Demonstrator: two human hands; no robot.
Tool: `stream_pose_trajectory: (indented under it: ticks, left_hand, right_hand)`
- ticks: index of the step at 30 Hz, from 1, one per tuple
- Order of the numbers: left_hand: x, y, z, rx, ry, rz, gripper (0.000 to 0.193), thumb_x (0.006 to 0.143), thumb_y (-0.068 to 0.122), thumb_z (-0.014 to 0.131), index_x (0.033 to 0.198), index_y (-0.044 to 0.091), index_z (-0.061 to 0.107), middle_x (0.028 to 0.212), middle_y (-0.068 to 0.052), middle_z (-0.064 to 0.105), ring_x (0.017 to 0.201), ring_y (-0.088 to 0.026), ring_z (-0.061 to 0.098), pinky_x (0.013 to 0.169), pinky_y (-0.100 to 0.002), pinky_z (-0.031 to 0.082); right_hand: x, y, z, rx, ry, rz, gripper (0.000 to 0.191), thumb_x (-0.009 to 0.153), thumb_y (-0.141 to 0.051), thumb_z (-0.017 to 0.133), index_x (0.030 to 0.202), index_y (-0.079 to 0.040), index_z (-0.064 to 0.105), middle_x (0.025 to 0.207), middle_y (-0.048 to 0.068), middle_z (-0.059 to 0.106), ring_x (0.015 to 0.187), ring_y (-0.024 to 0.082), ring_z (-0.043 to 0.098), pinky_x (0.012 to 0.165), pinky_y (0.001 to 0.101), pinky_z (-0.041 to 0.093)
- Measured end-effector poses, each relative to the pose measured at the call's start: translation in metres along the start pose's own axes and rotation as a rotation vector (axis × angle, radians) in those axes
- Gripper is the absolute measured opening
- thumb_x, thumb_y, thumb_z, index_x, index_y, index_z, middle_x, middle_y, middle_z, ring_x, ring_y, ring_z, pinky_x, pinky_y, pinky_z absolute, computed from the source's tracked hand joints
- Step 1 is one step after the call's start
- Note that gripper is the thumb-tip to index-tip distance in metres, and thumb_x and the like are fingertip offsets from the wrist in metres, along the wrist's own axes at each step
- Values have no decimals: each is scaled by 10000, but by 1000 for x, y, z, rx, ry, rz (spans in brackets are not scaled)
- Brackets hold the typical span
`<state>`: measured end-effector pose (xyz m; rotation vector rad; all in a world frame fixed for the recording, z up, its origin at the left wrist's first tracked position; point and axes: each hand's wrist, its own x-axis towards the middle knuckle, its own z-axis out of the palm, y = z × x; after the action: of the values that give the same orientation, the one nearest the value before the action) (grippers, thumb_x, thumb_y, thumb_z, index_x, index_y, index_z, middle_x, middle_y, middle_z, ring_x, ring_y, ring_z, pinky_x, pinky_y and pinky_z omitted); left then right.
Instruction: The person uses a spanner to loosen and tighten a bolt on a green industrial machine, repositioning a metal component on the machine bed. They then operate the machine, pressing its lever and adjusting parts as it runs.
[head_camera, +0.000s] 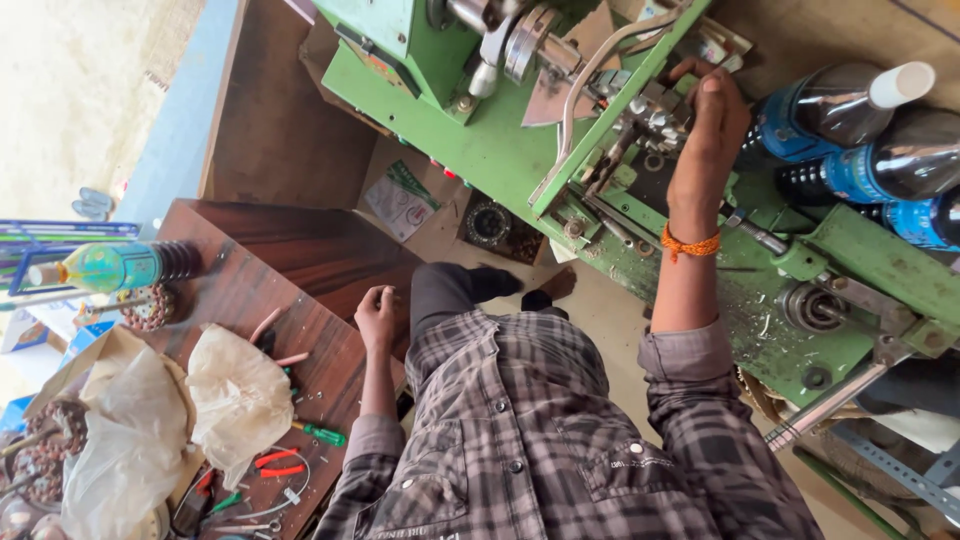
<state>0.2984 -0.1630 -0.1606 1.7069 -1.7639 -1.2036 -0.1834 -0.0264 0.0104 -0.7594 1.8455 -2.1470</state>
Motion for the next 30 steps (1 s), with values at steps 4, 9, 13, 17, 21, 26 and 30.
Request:
stream_pose_trajectory:
  ticks: [4,9,13,17,21,26,30]
  left_hand:
    - [27,23,-3,-193,-53,-25,196,1009,172,631,1040,10,738,889,-51,747,796,-102,705,715,-255,564]
    - [57,119,3,-336,-146,135,164,1037,145,640,1049,-1,714,867,-44,719,767,-81,645,708,-246,515]
    - [50,226,15,-191,-215,656,87,997,69,688,1068,19,692,923,-88,707,872,-202,671,821,-318,537]
    - [61,331,34,-194,-234,1167,161,931,33,748,1077,63,688,1077,-104,640,1086,-359,580,972,-448,493]
    - [108,396,95,-425,-310,1320,117,981,107,706,1081,51,683,1093,-122,669,1036,-346,626,900,-426,513]
    - [96,323,129,-650,-697,912,119,1022,114,663,1064,29,735,851,-125,680,753,-292,651,689,-368,514]
    - [83,264,109,-619,-388,704,108,1023,59,653,1098,22,721,981,-128,750,893,-260,731,834,-348,571]
  right_hand:
    - [1,3,5,39,35,-57,365,1126,-269,457,910,10,550,916,20,544,846,126,402,838,315,341]
    - [0,18,3,95,71,-87,363,1108,-269,498,840,-27,465,1033,99,678,935,160,534,912,317,424]
    - [-12,20,-8,91,206,-120,294,1108,-302,557,1012,-23,546,1146,110,676,1006,168,542,951,318,431]
    - [-65,-9,-59,181,381,-34,236,1108,-309,635,1036,-101,548,999,54,613,996,202,632,914,394,553]
    - [-148,-39,-131,-59,573,-17,245,1113,-288,685,1075,-73,574,997,86,672,937,194,673,856,357,586]
    - [-256,-75,-186,-461,852,22,248,1126,-270,672,1060,-44,594,979,87,704,878,167,680,774,306,614]
    - [-306,-99,-210,-712,981,182,217,1130,-217,596,1030,-25,606,982,96,750,815,158,707,704,258,590]
